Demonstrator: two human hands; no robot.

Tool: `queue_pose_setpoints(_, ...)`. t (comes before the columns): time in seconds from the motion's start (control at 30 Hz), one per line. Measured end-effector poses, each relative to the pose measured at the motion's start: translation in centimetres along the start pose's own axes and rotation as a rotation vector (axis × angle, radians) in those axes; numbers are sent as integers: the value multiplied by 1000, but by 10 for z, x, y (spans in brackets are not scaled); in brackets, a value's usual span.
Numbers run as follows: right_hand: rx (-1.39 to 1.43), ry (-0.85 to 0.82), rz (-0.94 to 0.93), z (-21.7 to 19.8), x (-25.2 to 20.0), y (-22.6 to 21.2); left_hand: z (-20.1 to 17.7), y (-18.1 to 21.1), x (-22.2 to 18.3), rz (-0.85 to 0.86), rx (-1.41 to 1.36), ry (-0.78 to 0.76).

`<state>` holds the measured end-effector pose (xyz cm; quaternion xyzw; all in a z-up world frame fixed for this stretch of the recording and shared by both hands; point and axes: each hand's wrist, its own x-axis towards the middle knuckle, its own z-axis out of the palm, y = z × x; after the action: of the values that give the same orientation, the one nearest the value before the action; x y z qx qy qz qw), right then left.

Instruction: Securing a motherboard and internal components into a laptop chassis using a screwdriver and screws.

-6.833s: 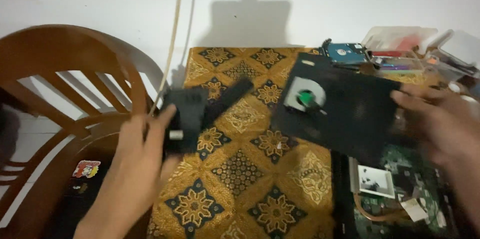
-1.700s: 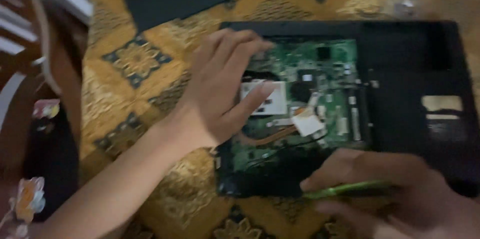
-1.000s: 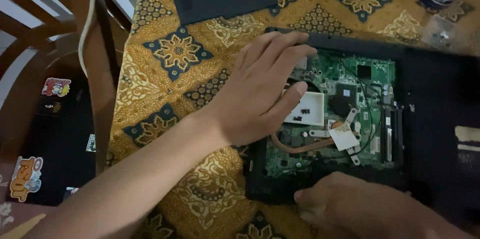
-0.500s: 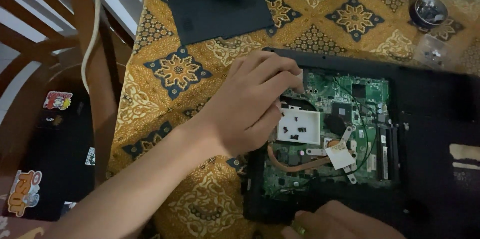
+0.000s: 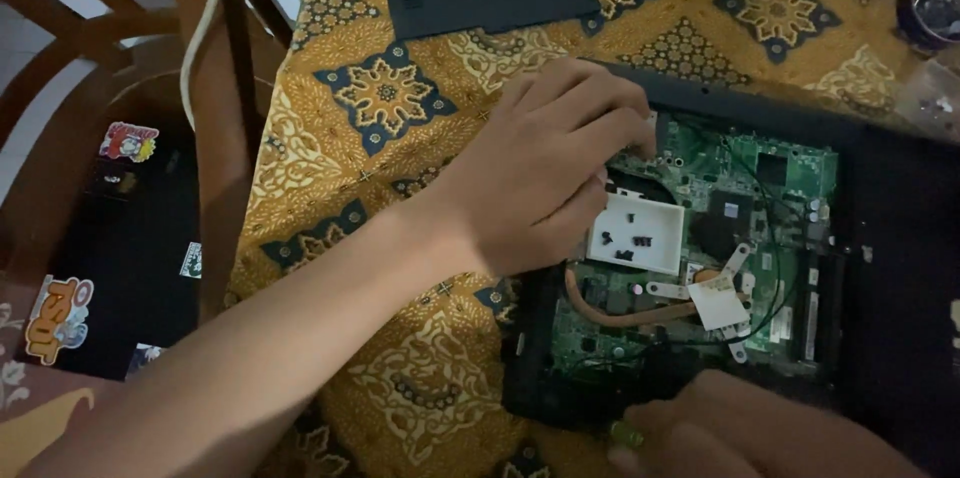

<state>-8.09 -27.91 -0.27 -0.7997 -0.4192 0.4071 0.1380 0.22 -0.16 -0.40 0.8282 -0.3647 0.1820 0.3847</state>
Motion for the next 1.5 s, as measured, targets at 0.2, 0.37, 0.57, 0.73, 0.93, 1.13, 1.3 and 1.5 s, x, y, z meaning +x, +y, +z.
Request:
queue_pose_setpoints(0.2, -256, 400, -29, 2, -9, -16, -1, 2, 1, 6, 0, 8)
queue_pose_setpoints(0.37, -529, 377, -316, 49, -10, 27, -1, 3, 2, -5, -13, 22)
queue_pose_setpoints(0.57, -455, 527, -261, 25, 4, -10, 1, 3, 2, -9, 47, 20)
queue_pose_setpoints(0.73, -576, 336, -463, 18, 8, -15, 1, 2, 2, 1, 19, 55)
queue_pose_setpoints(0.93, -668, 541, -328, 15, 6, -32, 0, 2, 0, -14, 3, 44)
queue_pose_setpoints(1.13, -590, -16, 28, -12, 15, -52, 0, 3, 0, -22, 11, 32)
queue_pose_setpoints(1.3, -315, -80, 470, -16, 31, -77, -1, 3, -1, -27, 4, 19)
queue_pose_setpoints(1.5, -191, -302, 630, -26, 43, -91, -4, 3, 3, 5, 37, -12)
